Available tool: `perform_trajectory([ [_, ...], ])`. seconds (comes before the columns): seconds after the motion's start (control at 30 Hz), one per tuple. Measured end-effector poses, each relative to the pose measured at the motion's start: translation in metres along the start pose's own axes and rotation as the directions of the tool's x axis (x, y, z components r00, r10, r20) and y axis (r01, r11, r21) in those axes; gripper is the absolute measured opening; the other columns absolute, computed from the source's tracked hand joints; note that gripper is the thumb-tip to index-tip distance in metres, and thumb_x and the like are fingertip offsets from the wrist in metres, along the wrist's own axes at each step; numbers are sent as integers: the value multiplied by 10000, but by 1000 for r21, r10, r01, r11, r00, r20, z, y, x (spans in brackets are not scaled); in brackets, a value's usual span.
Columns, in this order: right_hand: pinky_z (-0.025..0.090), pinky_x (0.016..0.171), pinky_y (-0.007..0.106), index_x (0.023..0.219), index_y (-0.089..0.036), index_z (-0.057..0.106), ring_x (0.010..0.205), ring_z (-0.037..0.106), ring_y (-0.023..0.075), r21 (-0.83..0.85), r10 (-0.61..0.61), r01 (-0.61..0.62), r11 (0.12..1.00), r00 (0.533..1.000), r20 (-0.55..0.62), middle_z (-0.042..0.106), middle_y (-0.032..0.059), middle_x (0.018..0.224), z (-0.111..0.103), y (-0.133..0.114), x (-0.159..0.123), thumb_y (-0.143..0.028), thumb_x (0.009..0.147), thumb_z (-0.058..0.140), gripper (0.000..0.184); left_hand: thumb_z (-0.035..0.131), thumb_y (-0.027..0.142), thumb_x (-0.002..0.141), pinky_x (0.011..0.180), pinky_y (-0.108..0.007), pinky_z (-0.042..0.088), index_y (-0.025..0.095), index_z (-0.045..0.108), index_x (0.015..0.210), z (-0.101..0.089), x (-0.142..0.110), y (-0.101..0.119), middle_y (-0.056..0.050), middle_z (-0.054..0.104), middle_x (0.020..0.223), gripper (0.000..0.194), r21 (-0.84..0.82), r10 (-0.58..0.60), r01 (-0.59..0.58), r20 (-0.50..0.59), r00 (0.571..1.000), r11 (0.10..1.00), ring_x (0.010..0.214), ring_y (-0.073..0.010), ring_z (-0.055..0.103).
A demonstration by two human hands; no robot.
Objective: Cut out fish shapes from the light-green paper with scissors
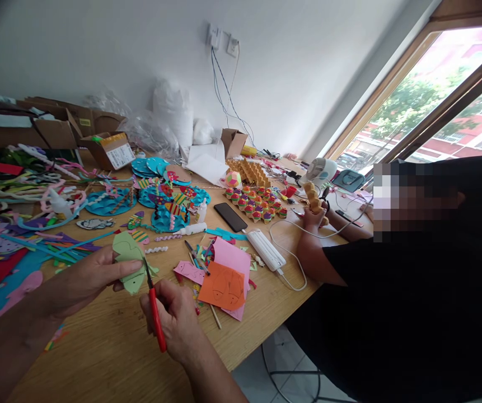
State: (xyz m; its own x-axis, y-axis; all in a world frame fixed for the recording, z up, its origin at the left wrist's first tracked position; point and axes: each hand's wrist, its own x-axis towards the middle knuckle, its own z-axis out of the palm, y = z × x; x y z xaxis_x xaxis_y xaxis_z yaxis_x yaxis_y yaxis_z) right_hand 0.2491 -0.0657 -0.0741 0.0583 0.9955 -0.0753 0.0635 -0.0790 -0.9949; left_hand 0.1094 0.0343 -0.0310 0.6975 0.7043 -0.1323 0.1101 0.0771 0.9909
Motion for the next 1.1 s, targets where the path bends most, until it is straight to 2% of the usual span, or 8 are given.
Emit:
perform_trajectory([
  [0.3, 271, 383, 181, 586, -198, 453, 368, 345, 60, -3, 30, -30, 1000, 999, -15, 457, -55, 431, 2, -7, -1, -559, 823, 556, 444, 613, 414, 726, 492, -237, 340, 209, 515, 596, -1, 1, -3, 59, 463, 553, 261, 1, 19, -19, -16, 1000, 1000, 531, -112, 387],
  [0.67, 271, 379, 174, 577, -200, 444, 373, 340, 60, 23, 20, -20, 1000, 1000, -8, 448, -65, 430, 1, -2, -1, -429, 832, 575, 367, 624, 436, 704, 489, -236, 346, 209, 519, 581, 0, 0, -1, 56, 466, 539, 279, 8, -1, 1, -16, 1000, 1000, 523, -113, 391],
  [0.87, 277, 380, 178, 579, -200, 452, 369, 355, 61, 14, 35, -35, 999, 999, -15, 459, -61, 435, 1, -6, -1, -438, 822, 575, 362, 598, 444, 756, 493, -236, 369, 212, 542, 612, -2, 1, -2, 47, 495, 565, 280, 45, 61, -60, -9, 998, 997, 529, -120, 410],
  [1.1, 305, 406, 175, 603, -194, 463, 387, 373, 63, 20, 40, -41, 999, 999, 10, 475, -55, 452, 0, -7, -2, -444, 836, 560, 355, 561, 438, 770, 506, -242, 377, 219, 509, 597, -2, 0, -4, 54, 476, 548, 284, 148, 48, -45, -14, 999, 988, 527, -126, 418],
])
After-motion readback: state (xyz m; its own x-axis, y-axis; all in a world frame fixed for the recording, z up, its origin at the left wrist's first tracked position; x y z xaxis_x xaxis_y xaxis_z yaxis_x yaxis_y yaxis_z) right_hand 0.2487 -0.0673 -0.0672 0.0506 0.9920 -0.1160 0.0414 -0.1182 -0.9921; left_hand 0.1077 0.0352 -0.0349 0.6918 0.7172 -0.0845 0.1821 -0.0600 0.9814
